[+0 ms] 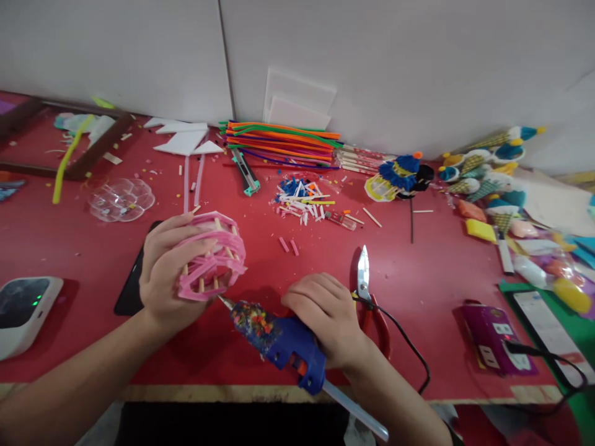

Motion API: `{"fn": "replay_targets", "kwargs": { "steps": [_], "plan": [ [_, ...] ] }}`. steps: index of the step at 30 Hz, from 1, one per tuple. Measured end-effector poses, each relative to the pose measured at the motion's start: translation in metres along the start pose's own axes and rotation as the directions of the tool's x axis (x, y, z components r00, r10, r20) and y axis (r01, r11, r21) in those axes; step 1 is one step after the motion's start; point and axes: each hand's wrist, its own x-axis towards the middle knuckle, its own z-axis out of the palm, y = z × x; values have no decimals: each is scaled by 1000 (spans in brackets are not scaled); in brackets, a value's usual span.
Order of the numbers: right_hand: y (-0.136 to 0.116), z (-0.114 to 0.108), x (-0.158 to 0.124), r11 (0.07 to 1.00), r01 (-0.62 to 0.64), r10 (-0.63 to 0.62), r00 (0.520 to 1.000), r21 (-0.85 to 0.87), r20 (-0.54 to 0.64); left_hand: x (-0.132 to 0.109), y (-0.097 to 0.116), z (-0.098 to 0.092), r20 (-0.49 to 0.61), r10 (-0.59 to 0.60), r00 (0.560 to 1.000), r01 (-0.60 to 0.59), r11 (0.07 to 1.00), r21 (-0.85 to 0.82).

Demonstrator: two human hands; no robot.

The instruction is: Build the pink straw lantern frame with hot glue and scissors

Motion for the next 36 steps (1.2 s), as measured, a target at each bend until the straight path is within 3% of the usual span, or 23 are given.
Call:
{"fn": "replay_targets", "kwargs": {
  "steps": [9,26,36],
  "plan": [
    [1,0,0,1000,-22,22,1000,10,18,-4,-2,-1,101,24,995,-22,1000,-20],
    [0,1,0,1000,-26,26,1000,-8,12,-6,-3,3,70,-7,998,9,1000,-26],
    [-1,-1,-1,999,-51,50,999,18,21,-3,0,0,114,7,993,-6,1000,-8]
  ]
}}
